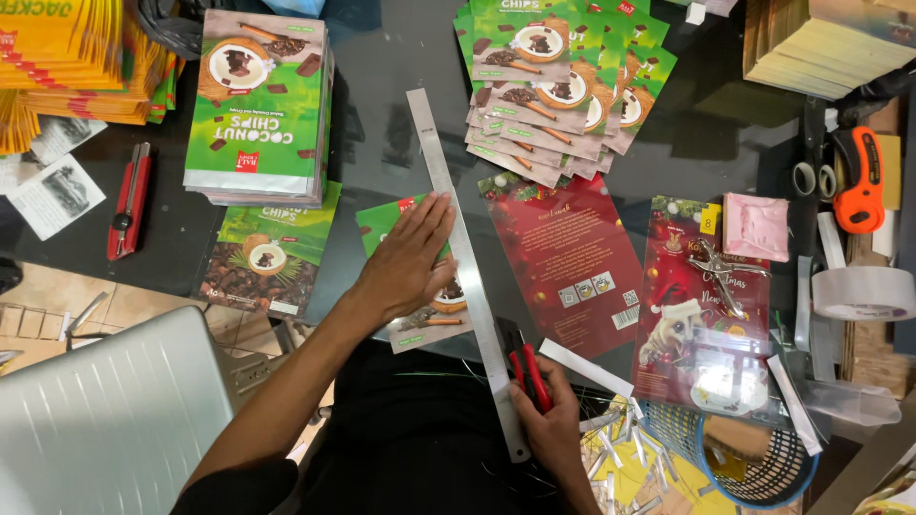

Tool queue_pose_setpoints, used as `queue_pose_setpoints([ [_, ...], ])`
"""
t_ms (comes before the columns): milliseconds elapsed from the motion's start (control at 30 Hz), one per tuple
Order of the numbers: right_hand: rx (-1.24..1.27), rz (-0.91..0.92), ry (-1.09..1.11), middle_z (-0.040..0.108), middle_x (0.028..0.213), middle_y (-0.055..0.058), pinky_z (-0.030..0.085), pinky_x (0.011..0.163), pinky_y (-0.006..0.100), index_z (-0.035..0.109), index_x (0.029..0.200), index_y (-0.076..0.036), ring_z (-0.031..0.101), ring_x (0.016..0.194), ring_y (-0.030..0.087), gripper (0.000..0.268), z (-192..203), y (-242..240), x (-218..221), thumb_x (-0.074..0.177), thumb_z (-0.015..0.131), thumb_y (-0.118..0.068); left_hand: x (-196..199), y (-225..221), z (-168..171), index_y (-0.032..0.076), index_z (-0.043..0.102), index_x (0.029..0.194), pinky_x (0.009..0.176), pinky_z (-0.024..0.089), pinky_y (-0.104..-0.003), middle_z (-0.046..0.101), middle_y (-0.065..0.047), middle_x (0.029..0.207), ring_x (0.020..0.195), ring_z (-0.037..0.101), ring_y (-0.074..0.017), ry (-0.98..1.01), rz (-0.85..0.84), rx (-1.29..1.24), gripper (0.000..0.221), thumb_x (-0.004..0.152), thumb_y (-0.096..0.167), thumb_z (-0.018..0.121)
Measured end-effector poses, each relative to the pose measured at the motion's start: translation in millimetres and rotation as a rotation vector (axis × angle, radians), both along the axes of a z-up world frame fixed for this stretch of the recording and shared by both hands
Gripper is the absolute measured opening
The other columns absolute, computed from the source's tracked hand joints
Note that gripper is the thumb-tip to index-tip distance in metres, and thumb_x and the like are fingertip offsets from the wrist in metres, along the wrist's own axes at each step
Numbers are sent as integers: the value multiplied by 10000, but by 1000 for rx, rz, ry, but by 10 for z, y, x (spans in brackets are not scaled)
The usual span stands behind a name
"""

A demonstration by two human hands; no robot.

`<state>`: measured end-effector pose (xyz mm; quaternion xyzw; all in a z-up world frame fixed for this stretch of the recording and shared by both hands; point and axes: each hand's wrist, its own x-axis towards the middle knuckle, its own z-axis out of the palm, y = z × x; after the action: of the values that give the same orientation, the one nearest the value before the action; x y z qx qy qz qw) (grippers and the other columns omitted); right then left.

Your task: The person trims edges from printed product labels by hand using a metal ruler and a utility knife on a glass surface.

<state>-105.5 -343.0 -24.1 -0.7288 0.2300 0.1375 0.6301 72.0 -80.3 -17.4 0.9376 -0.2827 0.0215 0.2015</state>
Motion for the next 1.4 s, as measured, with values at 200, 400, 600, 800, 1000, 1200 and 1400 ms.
queue_pose_setpoints([
  [200,17,15,4,732,1180,105,583,941,293,639,1340,-72,738,1019,191,515,-38,-32,-2,843,771,-92,17,19,-54,-33,168,1625,1307,116,-468,148,-205,1713,1601,102,-318,-42,-23,92,1075,958,764,442],
  [400,-306,183,-53,811,776,66,617,591,279,696,1247,-177,712,555,134,412,263,-156,71,845,784,-200,17,30,-62,-24,139,1631,1311,106,-456,130,-195,1718,1603,84,-314,-8,-26,69,1090,950,749,494],
  [600,-489,283,-219,696,1304,143,523,982,389,521,1443,-200,683,1178,297,584,580,94,829,872,642,-177,20,29,-65,-41,182,1621,1306,130,-459,161,-203,1711,1599,111,-316,-41,-19,75,1099,940,759,504],
  [800,-720,523,-595,566,1440,285,513,983,596,415,1563,-132,592,1209,519,682,706,769,1701,904,587,-99,-2,-2,-24,-60,408,1529,1304,162,-480,371,-247,1632,1563,267,-364,-60,23,-5,1073,845,733,645],
  [1000,-1107,752,-657,657,768,176,580,592,532,346,1613,-119,702,664,426,726,301,778,1830,907,513,-138,57,-22,29,-45,451,1510,1287,200,-505,429,-240,1600,1553,292,-360,-35,32,109,1068,802,726,663],
  [1200,-1155,791,-678,667,798,169,547,497,503,357,1616,-120,712,621,397,771,741,861,1669,873,564,-131,150,-203,-122,-35,576,1421,1151,366,-529,578,-244,1483,1452,451,-380,-109,98,277,1031,679,643,807],
  [1400,-952,883,-271,541,734,94,428,518,455,148,1674,-177,519,550,267,799,360,255,408,953,479,-77,226,-412,-198,-33,504,1490,1121,326,-555,430,-244,1610,1495,341,-374,-24,121,641,1045,797,741,620],
])
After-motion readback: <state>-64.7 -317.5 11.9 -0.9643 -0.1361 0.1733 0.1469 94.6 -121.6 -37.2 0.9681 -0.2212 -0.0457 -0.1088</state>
